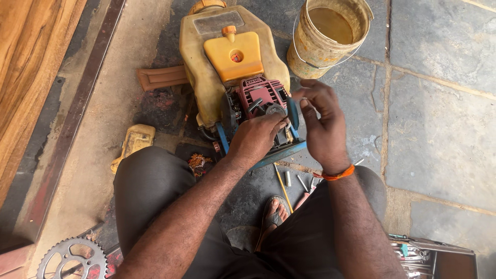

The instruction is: The person sits on the floor repairing a small engine mounted on a yellow backpack unit. They use a screwdriver to loosen and remove parts from the engine, handle small components by hand, reposition the unit, and continue unscrewing parts on the engine housing.

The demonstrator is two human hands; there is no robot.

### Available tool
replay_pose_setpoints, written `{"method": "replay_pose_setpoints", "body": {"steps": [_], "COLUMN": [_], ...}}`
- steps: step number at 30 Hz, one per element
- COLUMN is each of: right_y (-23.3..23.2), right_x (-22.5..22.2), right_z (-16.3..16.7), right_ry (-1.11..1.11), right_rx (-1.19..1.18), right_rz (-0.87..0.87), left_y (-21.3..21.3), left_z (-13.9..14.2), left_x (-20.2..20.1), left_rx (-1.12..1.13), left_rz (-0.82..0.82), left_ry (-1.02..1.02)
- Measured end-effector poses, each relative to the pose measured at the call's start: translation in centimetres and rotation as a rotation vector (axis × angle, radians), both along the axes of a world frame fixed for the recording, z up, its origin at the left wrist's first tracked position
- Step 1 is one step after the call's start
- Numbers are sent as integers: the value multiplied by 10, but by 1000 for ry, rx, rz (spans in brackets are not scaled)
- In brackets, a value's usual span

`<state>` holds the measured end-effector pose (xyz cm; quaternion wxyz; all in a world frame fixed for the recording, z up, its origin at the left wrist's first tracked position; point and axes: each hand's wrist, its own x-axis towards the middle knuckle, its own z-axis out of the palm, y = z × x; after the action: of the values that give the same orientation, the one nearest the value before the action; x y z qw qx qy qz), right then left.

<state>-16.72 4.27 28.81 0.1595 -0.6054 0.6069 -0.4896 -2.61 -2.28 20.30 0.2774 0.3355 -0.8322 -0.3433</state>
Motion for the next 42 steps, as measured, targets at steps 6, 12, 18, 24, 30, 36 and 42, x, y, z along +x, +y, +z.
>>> {"method": "replay_pose_setpoints", "body": {"steps": [6, 12, 18, 24, 30, 36, 42], "right_y": [11, 4, 4, 10, 5, 8, 7], "right_x": [-6, -3, 1, 4, -2, -1, 2], "right_z": [11, -4, -1, 7, 5, 9, 16], "right_ry": [219, 224, 65, 237, 163, 236, -49], "right_rx": [196, 4, 79, 199, 126, 86, 234], "right_rz": [-56, 89, -128, 41, -108, 109, -169], "left_y": [-4, -3, 2, -1, -6, -6, -9], "left_z": [-5, -5, 3, 2, -1, -4, -1], "left_x": [-5, -2, -2, 0, 2, 3, 3], "left_rx": [-10, -68, 42, 117, -9, 88, -38], "left_rz": [61, 30, 1, -15, -21, -36, -31], "left_ry": [-18, 104, 19, -85, 38, -61, 63]}}
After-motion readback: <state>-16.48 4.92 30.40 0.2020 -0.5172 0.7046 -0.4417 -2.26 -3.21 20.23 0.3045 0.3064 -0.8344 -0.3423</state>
